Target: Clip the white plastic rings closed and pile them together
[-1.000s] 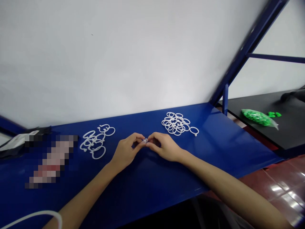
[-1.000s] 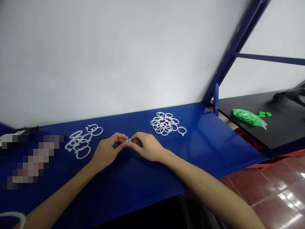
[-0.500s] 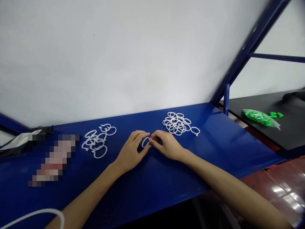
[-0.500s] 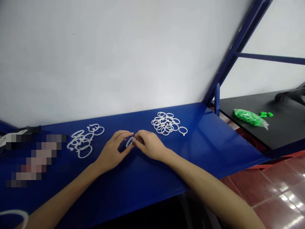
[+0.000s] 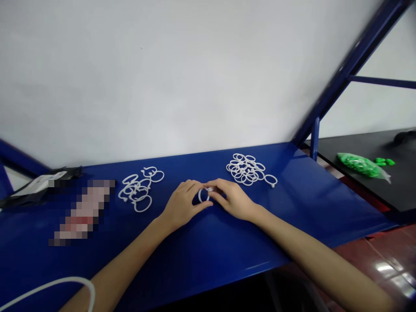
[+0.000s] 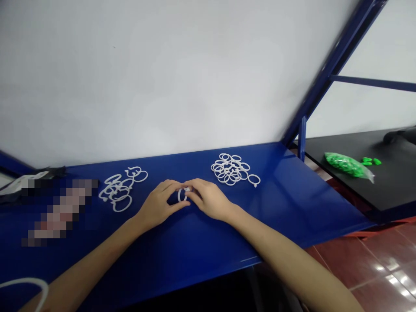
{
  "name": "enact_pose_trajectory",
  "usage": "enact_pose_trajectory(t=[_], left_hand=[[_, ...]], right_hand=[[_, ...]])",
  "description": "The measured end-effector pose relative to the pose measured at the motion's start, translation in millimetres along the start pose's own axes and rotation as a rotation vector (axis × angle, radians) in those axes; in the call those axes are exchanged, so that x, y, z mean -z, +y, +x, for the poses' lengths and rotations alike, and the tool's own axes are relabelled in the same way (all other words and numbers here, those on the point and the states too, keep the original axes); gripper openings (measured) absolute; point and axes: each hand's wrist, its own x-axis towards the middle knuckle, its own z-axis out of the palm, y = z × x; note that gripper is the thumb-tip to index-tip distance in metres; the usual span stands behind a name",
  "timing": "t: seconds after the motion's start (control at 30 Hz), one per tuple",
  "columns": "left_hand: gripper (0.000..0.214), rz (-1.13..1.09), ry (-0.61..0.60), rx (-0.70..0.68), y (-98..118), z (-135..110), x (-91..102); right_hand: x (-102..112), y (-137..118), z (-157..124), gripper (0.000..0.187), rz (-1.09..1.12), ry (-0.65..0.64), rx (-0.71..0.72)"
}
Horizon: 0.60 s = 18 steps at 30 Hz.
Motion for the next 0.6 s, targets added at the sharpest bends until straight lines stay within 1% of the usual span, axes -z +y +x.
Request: enact_pose_trajectory(t=[0.07, 0.17, 0.2, 0.27, 0.43, 0.6], left_hand=[[0.045, -0.016, 0.013, 0.032, 0.9, -1.2, -1.8], [0.069, -0.059, 0.044, 0.088, 2.6, -2.9, -3.9], [0.073, -0.069, 0.046, 0.088, 3.0, -3.2, -4.2], [0.073, -0.074, 0.035, 0.063, 3.4, -3.4, -4.3], [0.069, -0.076, 0.005, -0.006, 3.3, -3.0, -3.6], [0.062, -0.055, -0.048, -0.048, 5.5, -2.3, -3.2]], right_hand=[[-0.4, -0.4, -0.1, 0.018, 0.018, -0.005, 0.006], [-1.4, -0.8, 0.3, 0.01, 0.041, -0.004, -0.006], [-1.7, -1.0, 0.5, 0.007, 0.046, -0.004, -0.01], [-2.0, -1.2, 0.9, 0.006, 0.061, -0.01, -0.004], [-1.6, -2.6, 1.0, 0.014, 0.096, -0.009, 0.04], [-1.9, -2.7, 0.0, 0.016, 0.08, -0.045, 0.034]])
